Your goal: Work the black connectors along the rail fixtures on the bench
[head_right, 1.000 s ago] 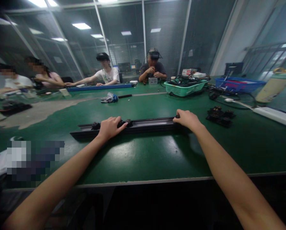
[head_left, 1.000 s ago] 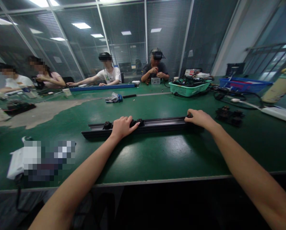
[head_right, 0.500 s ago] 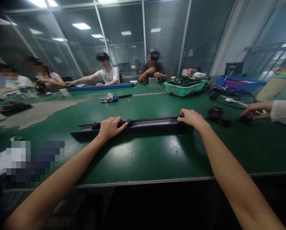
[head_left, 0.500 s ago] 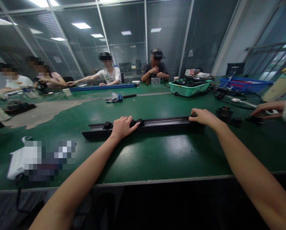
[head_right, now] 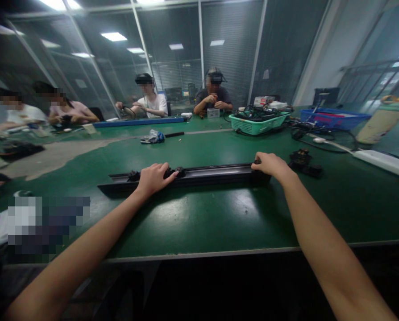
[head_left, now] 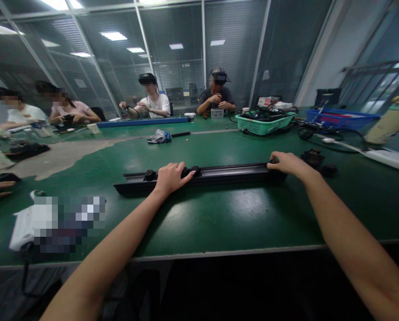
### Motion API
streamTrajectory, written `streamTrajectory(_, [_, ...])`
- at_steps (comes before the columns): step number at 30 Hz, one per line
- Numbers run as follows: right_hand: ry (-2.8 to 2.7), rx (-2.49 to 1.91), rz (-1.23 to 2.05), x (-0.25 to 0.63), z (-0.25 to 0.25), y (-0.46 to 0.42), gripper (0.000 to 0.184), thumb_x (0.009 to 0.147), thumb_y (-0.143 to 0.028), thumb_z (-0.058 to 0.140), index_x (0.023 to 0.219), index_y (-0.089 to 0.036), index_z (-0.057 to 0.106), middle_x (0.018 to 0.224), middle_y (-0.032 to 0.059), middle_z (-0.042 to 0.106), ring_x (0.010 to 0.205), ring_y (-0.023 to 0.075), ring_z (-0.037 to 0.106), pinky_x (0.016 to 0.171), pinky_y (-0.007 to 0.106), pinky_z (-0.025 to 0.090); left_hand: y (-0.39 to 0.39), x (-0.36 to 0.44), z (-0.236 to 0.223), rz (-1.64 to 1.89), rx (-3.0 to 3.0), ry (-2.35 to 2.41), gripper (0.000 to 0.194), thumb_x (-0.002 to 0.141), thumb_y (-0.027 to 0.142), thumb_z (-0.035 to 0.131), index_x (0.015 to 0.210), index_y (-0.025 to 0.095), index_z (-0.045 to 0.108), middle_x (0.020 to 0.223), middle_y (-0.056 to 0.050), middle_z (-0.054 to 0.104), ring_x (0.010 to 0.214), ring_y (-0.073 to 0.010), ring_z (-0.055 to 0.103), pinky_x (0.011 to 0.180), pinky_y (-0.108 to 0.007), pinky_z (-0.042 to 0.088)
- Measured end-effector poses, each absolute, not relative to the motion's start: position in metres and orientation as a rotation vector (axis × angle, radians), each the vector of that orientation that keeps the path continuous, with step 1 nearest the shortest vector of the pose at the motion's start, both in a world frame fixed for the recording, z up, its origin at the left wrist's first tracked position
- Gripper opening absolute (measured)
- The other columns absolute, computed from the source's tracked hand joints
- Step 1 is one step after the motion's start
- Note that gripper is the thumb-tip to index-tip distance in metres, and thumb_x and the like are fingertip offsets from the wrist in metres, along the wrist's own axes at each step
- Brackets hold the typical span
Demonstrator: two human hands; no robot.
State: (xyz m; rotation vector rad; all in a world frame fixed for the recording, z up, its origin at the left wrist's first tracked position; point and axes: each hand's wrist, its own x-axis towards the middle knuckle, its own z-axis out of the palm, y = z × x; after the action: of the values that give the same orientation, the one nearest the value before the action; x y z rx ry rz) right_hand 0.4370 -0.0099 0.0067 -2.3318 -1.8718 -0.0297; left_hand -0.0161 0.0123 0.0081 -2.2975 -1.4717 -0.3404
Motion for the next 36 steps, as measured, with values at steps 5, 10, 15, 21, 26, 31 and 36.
streamTrajectory(5, [-1.844, -2.343, -0.065, 0.446, 0.006, -0.008, 0.032, 0.084, -0.048, 0.067, 0.104, -0.023, 0.072, 0.098, 0.0097, 0.076, 0.084, 0.0268, 0.069, 0.069, 0.033, 0.047, 0.012, -0.016, 0.009, -0.337, -2.289, -1.464, 0.067, 0.101, 0.074, 0.026, 0.104, 0.02, 0.067, 0.101, -0.016, 0.074, 0.097, -0.0316, 0.069, 0.069, -0.034, 0.043])
streamTrajectory(10, [-1.817, -2.379, 0.0, 0.453, 0.007, -0.009, 0.033, 0.085, -0.047, 0.066, 0.107, -0.023, 0.072, 0.102, 0.0114, 0.076, 0.089, 0.0281, 0.07, 0.072, 0.035, 0.048, 0.013, -0.017, 0.008, -0.343, -2.285, -1.453, 0.069, 0.101, 0.074, 0.025, 0.102, 0.019, 0.066, 0.099, -0.015, 0.074, 0.095, -0.0315, 0.069, 0.068, -0.034, 0.042])
streamTrajectory(15, [-1.768, -2.423, 0.016, 0.457, 0.008, -0.011, 0.034, 0.086, -0.047, 0.067, 0.11, -0.024, 0.072, 0.107, 0.0118, 0.075, 0.093, 0.0288, 0.07, 0.075, 0.035, 0.048, 0.012, -0.017, 0.009, -0.342, -2.292, -1.453, 0.068, 0.101, 0.074, 0.025, 0.103, 0.02, 0.066, 0.1, -0.015, 0.074, 0.096, -0.0314, 0.069, 0.068, -0.034, 0.042])
streamTrajectory(21, [-1.722, -2.45, 0.03, 0.471, 0.008, -0.011, 0.033, 0.085, -0.045, 0.068, 0.109, -0.024, 0.073, 0.108, 0.012, 0.076, 0.093, 0.0285, 0.07, 0.075, 0.035, 0.049, 0.012, -0.015, 0.01, -0.325, -2.283, -1.466, 0.068, 0.101, 0.074, 0.026, 0.103, 0.019, 0.066, 0.1, -0.016, 0.075, 0.096, -0.0313, 0.069, 0.068, -0.034, 0.042])
streamTrajectory(26, [-1.763, -2.431, 0.005, 0.482, 0.003, -0.006, 0.032, 0.084, -0.044, 0.068, 0.107, -0.023, 0.073, 0.105, 0.0122, 0.076, 0.091, 0.0289, 0.071, 0.073, 0.035, 0.049, 0.012, -0.015, 0.008, -0.33, -2.275, -1.447, 0.068, 0.102, 0.074, 0.025, 0.102, 0.019, 0.066, 0.101, -0.015, 0.075, 0.097, -0.031, 0.069, 0.067, -0.034, 0.042])
streamTrajectory(31, [-1.765, -2.443, 0.026, 0.49, -0.001, -0.004, 0.035, 0.085, -0.045, 0.067, 0.109, -0.021, 0.073, 0.109, 0.0136, 0.076, 0.094, 0.0297, 0.071, 0.076, 0.036, 0.05, 0.013, -0.016, 0.007, -0.343, -2.282, -1.455, 0.068, 0.102, 0.074, 0.026, 0.102, 0.019, 0.066, 0.101, -0.015, 0.074, 0.095, -0.0312, 0.069, 0.067, -0.033, 0.04])
streamTrajectory(36, [-1.764, -2.419, 0.039, 0.494, 0.0, -0.005, 0.032, 0.086, -0.045, 0.066, 0.107, -0.021, 0.073, 0.107, 0.0129, 0.076, 0.093, 0.0295, 0.07, 0.076, 0.036, 0.05, 0.013, -0.016, 0.008, -0.338, -2.276, -1.443, 0.068, 0.102, 0.073, 0.026, 0.102, 0.018, 0.067, 0.099, -0.015, 0.074, 0.095, -0.0313, 0.069, 0.066, -0.033, 0.039])
